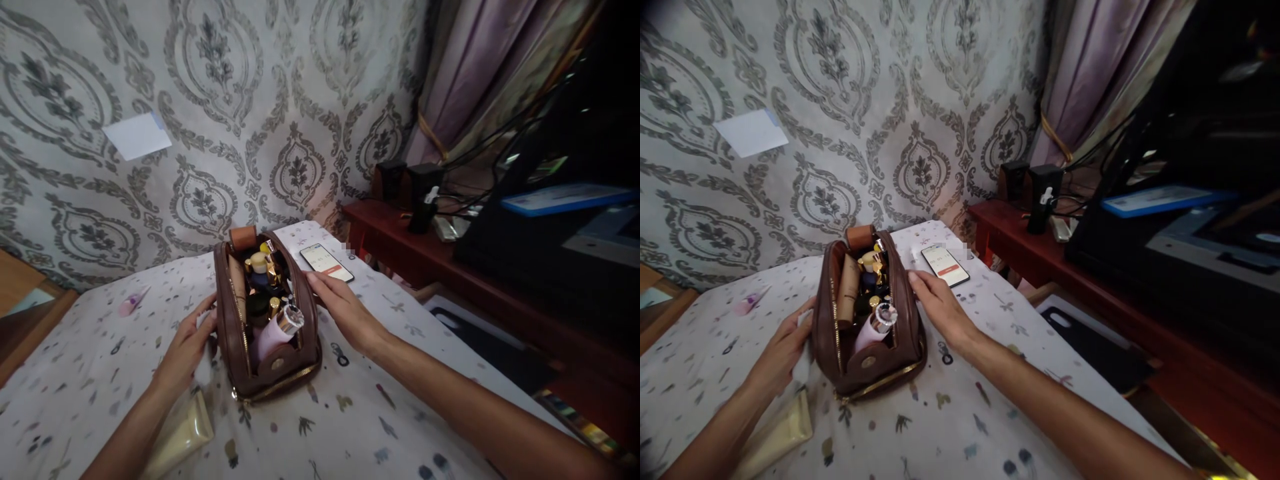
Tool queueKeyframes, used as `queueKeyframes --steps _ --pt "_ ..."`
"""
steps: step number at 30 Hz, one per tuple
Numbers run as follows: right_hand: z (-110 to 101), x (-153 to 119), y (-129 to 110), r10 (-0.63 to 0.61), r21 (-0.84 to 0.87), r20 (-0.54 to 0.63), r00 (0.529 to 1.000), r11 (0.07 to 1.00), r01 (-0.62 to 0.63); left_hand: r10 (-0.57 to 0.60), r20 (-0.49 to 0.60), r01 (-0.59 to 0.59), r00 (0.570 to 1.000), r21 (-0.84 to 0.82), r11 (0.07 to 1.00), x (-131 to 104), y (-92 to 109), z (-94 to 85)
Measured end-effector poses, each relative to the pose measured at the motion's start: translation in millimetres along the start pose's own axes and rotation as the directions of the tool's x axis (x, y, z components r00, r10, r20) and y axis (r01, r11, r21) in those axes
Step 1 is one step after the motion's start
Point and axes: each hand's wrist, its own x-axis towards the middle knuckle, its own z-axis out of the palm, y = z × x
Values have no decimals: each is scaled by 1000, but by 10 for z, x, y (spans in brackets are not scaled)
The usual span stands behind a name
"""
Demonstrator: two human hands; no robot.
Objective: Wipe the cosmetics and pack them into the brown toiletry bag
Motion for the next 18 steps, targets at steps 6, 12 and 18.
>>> queueKeyframes --steps 6,12,18 --pt "-42 117 -147 -250 -333 -44 967 917 222 32 -18 -32 999 22 999 -10 6 -5" --pt "-8 322 -517 -406 -624 304 862 598 502 -32 3 32 999 43 999 -102 8 -73" --pt "65 447 -580 -271 -741 448 852 422 523 -47 0 47 999 90 995 -241 21 -190"
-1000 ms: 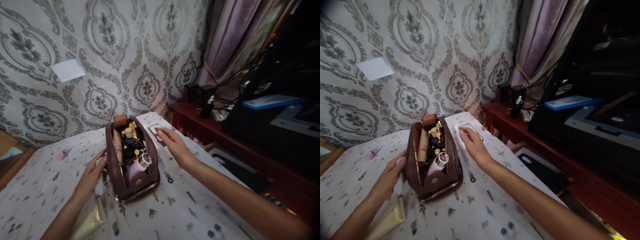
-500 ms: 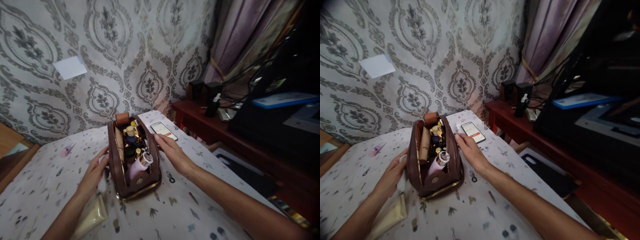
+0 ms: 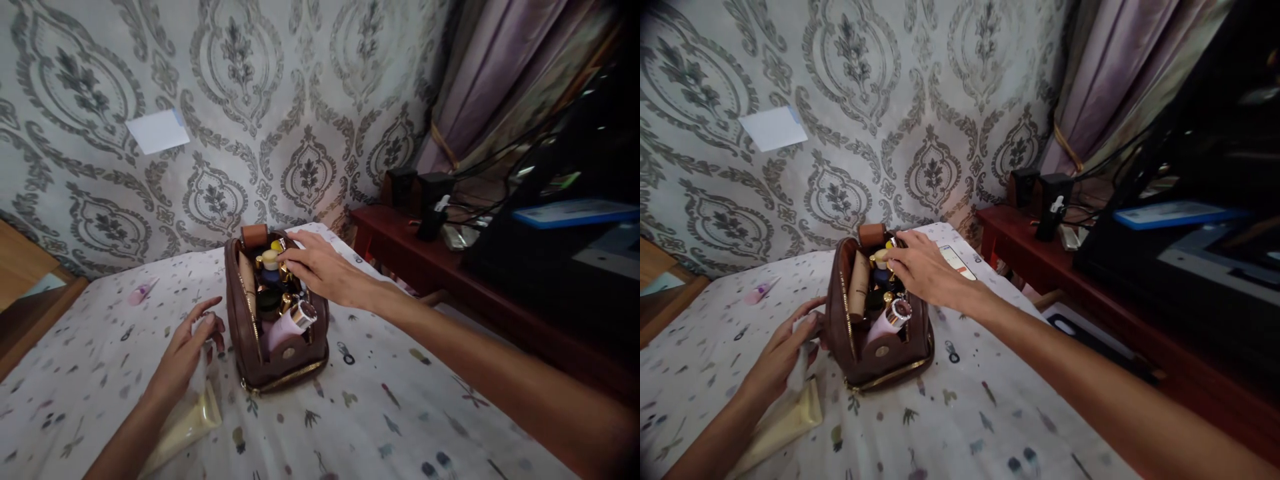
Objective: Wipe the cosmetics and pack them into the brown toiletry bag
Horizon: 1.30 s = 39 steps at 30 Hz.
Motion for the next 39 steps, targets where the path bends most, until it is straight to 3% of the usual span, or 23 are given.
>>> queueKeyframes --steps 9,17,22,26,29,33,39 --pt "4 -6 27 -77 6 -62 995 997 77 -39 -52 41 998 32 999 -112 -48 -186" --pt "42 21 73 -55 0 -102 993 998 55 -54 -123 57 991 22 998 -201 -94 -383" --pt "4 -82 33 -84 90 -239 967 990 108 -10 -128 42 992 250 967 -319 -110 -695" --pt "-70 -229 -139 -53 134 -355 933 985 107 71 -17 -49 997 573 818 -498 -132 -930" --pt "-121 -338 -282 -41 148 -424 905 982 114 -8 85 -57 996 729 682 -671 -150 -1004" --pt "-150 -474 -411 -23 162 -468 884 981 111 -29 153 -117 988 852 510 -863 -226 -1009" --pt "-197 -605 -490 57 213 -510 858 975 61 -43 213 -195 976 946 259 -930 -407 -1005"
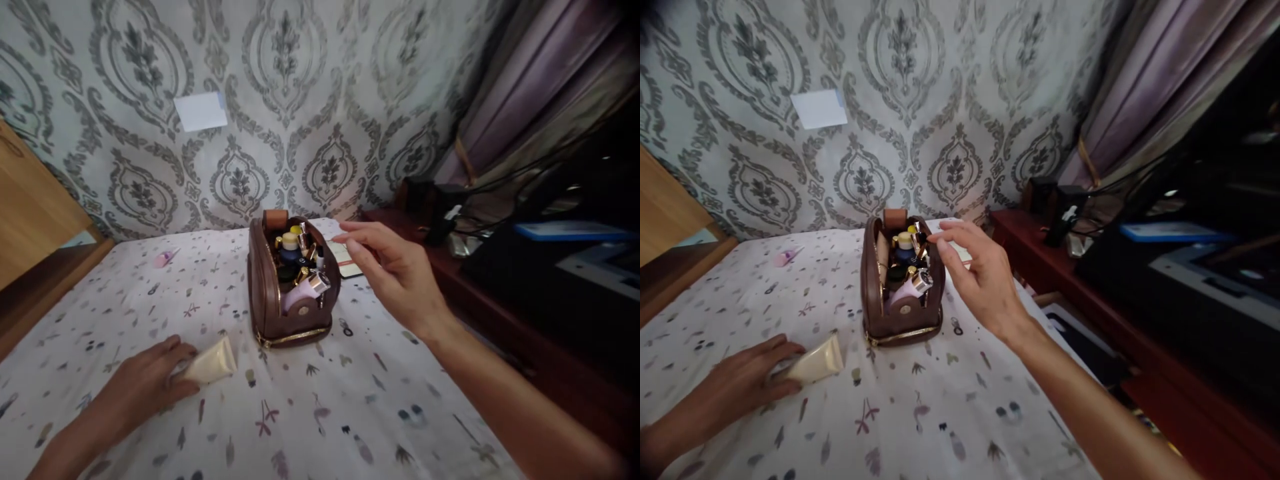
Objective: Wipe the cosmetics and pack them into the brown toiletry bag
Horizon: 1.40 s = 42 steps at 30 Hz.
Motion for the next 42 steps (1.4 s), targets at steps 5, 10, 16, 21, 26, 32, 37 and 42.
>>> queueKeyframes --steps 5,10,16,21,26,32,37,42 --pt "5 -167 -229 59 94 -61 996 994 -53 40 31 -41 999 22 999 -46 -70 128" --pt "208 -579 -571 71 306 4 997 950 -68 -30 -91 -8 995 -386 922 -115 17 -45" --pt "800 -1058 -829 238 402 574 784 751 -523 -187 40 95 981 -951 294 -119 552 -246" --pt "1314 -1233 -957 246 535 784 570 199 -821 -149 -61 -20 987 -964 264 -53 875 -90" --pt "1481 -1287 -966 320 558 758 568 134 -819 -268 -414 -174 870 -767 617 -53 814 -80" --pt "1525 -1308 -987 331 409 784 525 360 -838 75 -690 -314 720 -227 922 3 729 -22" --pt "1572 -1400 -937 278 388 810 516 405 -828 78 -621 -247 780 -191 950 77 728 21" --pt "1582 -1432 -882 238 458 834 499 206 -864 -35 -626 -219 779 -325 920 97 670 -42"
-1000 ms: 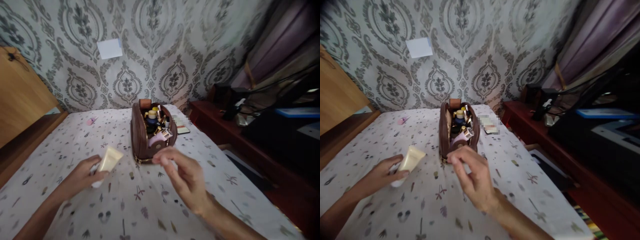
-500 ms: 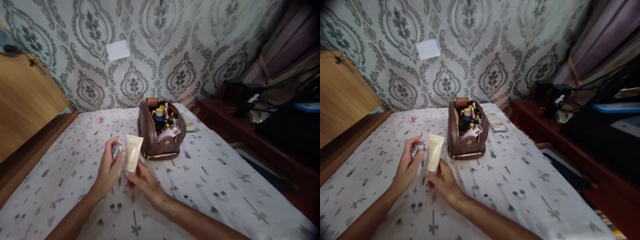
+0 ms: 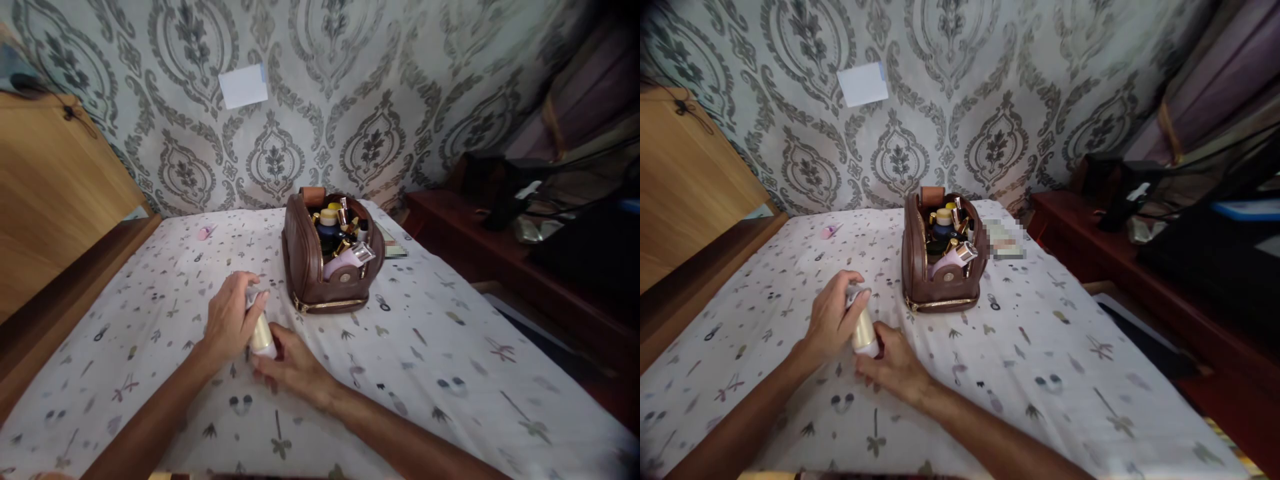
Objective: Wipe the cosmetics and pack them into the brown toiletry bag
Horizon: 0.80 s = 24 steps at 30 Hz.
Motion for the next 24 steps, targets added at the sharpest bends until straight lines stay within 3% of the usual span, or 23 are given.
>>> queueKeyframes --steps 4,7,10,13,17,20,24 --pt "-9 4 -100 57 302 137 989 948 -97 -109 -29 102 994 -181 978 61 -32 -33" --pt "-22 7 -136 55 353 127 990 931 -97 -200 -37 172 979 -372 912 107 -67 -26" --pt "-46 20 -117 -18 226 -46 999 974 28 -308 -26 239 951 -569 787 119 -112 -3" --pt "-70 33 -85 -151 -91 -220 964 987 134 -343 38 279 939 -669 689 90 -152 18" --pt "-81 25 -60 -343 -457 -306 888 871 179 -324 127 332 937 -605 724 51 -182 38" --pt "-75 15 -59 -354 -476 -304 884 860 181 -393 114 383 913 -572 725 46 -203 51" --pt "-70 25 -66 -190 -223 -196 962 964 145 -419 81 380 905 -596 707 41 -243 73"
